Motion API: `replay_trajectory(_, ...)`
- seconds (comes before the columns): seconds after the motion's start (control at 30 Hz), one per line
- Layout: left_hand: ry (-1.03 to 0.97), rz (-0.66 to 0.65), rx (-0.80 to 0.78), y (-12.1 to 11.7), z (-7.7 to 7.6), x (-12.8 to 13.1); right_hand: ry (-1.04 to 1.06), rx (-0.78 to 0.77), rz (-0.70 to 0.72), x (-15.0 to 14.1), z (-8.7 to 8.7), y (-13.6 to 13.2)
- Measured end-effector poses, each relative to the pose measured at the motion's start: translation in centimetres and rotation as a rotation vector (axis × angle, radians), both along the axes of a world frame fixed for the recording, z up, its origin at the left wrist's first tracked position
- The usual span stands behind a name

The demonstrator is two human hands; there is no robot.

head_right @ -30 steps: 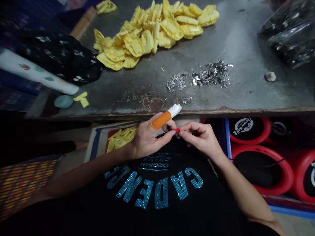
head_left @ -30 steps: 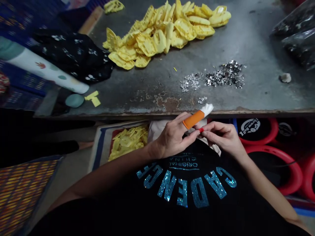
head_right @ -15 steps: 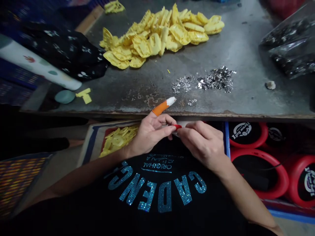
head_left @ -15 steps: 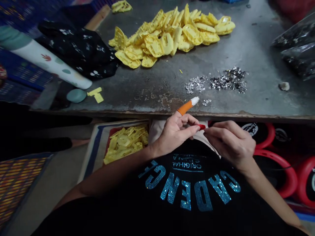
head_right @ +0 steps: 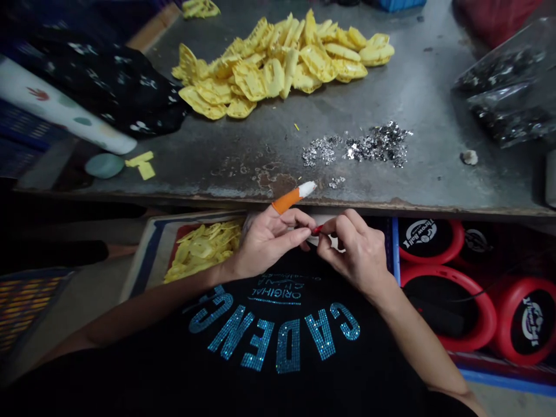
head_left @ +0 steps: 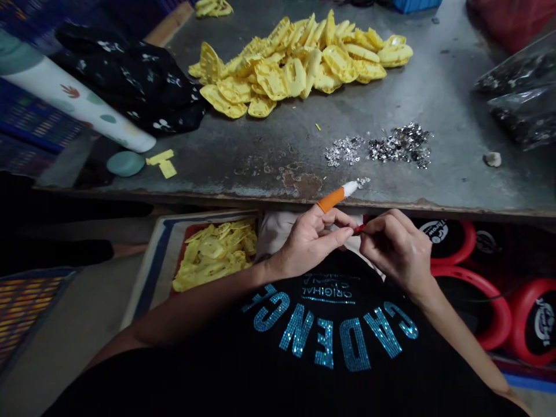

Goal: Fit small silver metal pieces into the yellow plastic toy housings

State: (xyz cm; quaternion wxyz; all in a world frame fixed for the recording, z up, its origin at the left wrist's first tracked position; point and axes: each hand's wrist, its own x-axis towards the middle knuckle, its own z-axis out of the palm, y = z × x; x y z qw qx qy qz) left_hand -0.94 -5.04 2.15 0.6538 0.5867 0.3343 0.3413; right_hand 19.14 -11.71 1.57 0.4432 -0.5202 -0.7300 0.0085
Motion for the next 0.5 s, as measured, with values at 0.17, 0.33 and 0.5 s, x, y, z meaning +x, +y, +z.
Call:
replay_trajectory(0.17,-0.112,-0.012,-0.039,0.5,-0.4,0.1,0.272,-0.094,0.074,1.2,0.5,-0.7)
replay_trajectory(0.33,-0.131,0.009,-0.025,0.2,-0.3,0.2,0.12,-0.09,0.104,1.0,0.7,-0.7)
replay_trajectory(0.5,-0.044,0.005,0.146,-0.2,-0.3,-0.2,0.051,-0.096,0.07,0.5,0.6,-0.3)
